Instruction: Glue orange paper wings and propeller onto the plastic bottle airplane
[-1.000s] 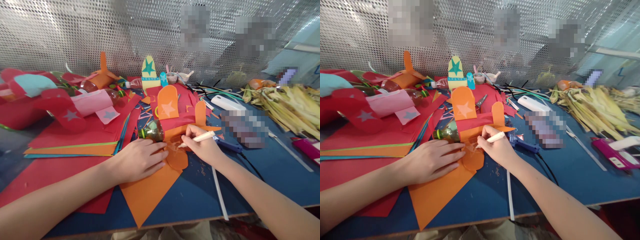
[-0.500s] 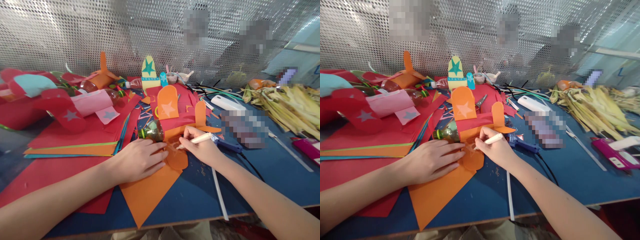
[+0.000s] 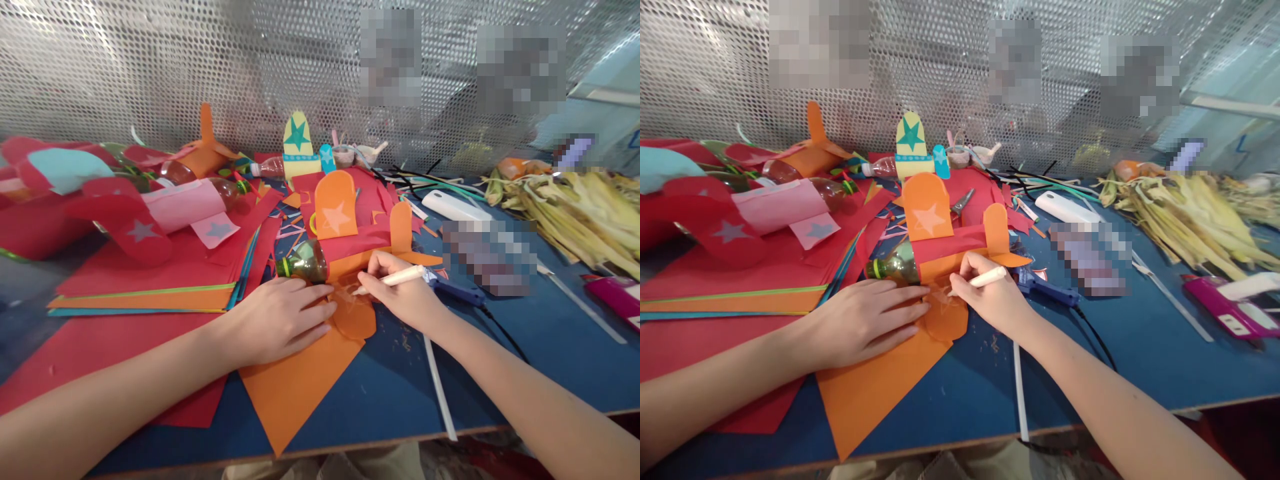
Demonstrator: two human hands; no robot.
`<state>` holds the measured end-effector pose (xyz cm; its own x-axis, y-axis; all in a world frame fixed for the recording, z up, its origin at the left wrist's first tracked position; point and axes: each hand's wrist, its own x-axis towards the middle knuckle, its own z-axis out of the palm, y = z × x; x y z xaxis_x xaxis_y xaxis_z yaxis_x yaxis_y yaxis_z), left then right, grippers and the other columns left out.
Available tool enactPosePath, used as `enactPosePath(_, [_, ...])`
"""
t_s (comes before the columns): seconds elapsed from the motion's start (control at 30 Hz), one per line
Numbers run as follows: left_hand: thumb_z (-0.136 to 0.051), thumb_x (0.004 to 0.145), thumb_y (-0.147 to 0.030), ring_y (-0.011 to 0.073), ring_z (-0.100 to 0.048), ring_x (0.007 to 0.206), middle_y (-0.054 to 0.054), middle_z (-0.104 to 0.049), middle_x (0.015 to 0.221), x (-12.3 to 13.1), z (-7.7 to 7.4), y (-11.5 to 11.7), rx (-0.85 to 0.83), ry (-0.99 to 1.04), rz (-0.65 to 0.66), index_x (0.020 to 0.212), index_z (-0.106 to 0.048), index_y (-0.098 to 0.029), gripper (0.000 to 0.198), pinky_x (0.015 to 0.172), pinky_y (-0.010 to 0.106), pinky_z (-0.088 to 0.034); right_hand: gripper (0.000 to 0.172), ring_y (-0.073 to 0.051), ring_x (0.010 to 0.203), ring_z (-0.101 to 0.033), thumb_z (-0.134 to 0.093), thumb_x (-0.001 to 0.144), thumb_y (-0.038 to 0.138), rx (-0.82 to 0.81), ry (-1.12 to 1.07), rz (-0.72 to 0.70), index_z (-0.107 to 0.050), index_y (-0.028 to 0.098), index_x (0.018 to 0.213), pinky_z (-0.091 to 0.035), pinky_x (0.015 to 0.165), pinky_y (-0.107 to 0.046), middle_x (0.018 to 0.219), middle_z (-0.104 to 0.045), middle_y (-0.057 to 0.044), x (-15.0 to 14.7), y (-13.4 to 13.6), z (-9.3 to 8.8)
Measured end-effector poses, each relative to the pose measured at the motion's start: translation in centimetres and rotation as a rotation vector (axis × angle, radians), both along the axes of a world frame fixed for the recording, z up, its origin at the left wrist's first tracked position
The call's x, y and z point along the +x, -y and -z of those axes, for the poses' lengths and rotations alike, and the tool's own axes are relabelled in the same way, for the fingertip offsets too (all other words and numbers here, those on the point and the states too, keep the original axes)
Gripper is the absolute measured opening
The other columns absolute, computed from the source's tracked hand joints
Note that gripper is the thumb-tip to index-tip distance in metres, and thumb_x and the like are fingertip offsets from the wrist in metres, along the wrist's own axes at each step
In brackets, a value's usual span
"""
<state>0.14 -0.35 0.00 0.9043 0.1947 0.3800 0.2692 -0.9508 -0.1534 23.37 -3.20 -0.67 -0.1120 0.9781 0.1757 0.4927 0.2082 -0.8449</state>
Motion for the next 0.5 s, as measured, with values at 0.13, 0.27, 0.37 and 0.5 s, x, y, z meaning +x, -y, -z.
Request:
enactPosePath(0.13, [-0.039, 0.097, -0.030, 0.0191, -0.065, 0.074, 0.010, -0.071, 0.113, -0.03, 0.01, -0.02, 0.000, 0.000, 0.001, 0.106, -0.067, -0.017, 0.032, 0.063, 0.033, -0.054, 0.028, -0.009, 0.052, -0.037, -0.055, 0.085, 0.033, -0.012, -0.001, -0.008, -0.037, 0.022, 0.068, -0.031, 0.051, -0.022, 0.059, -0.033, 0.008, 0.04, -0.04, 0.10])
enactPosePath(0.27, [-0.041, 0.097, -0.029, 0.0197, -0.066, 0.075, 0.009, -0.071, 0.113, -0.02, 0.11, -0.05, -0.002, 0.011, 0.006, 0.106, -0.066, -0.017, 0.030, 0.064, 0.034, -0.054, 0.027, -0.009, 0.054, -0.039, -0.055, 0.086, 0.034, -0.019, -0.028, -0.006, -0.038, 0.022, 0.069, -0.035, 0.055, -0.022, 0.061, -0.034, 0.007, 0.08, -0.07, 0.27])
enactPosePath(0.37, [-0.041, 0.097, -0.029, 0.0195, -0.066, 0.075, 0.010, -0.071, 0.112, 0.01, 0.12, -0.07, 0.004, 0.014, 0.009, 0.106, -0.066, -0.017, 0.030, 0.064, 0.033, -0.054, 0.027, -0.009, 0.054, -0.040, -0.056, 0.085, 0.033, -0.031, -0.031, -0.004, -0.037, 0.022, 0.069, -0.035, 0.055, -0.023, 0.061, -0.034, 0.007, 0.06, -0.10, 0.33])
enactPosePath(0.5, [-0.040, 0.097, -0.029, 0.0192, -0.066, 0.075, 0.010, -0.071, 0.112, 0.02, 0.09, -0.04, 0.002, 0.010, 0.008, 0.107, -0.066, -0.017, 0.030, 0.063, 0.033, -0.054, 0.027, -0.009, 0.054, -0.038, -0.056, 0.083, 0.031, -0.052, -0.031, 0.023, -0.036, 0.022, 0.067, -0.033, 0.054, -0.023, 0.061, -0.034, 0.007, 0.07, -0.12, 0.28])
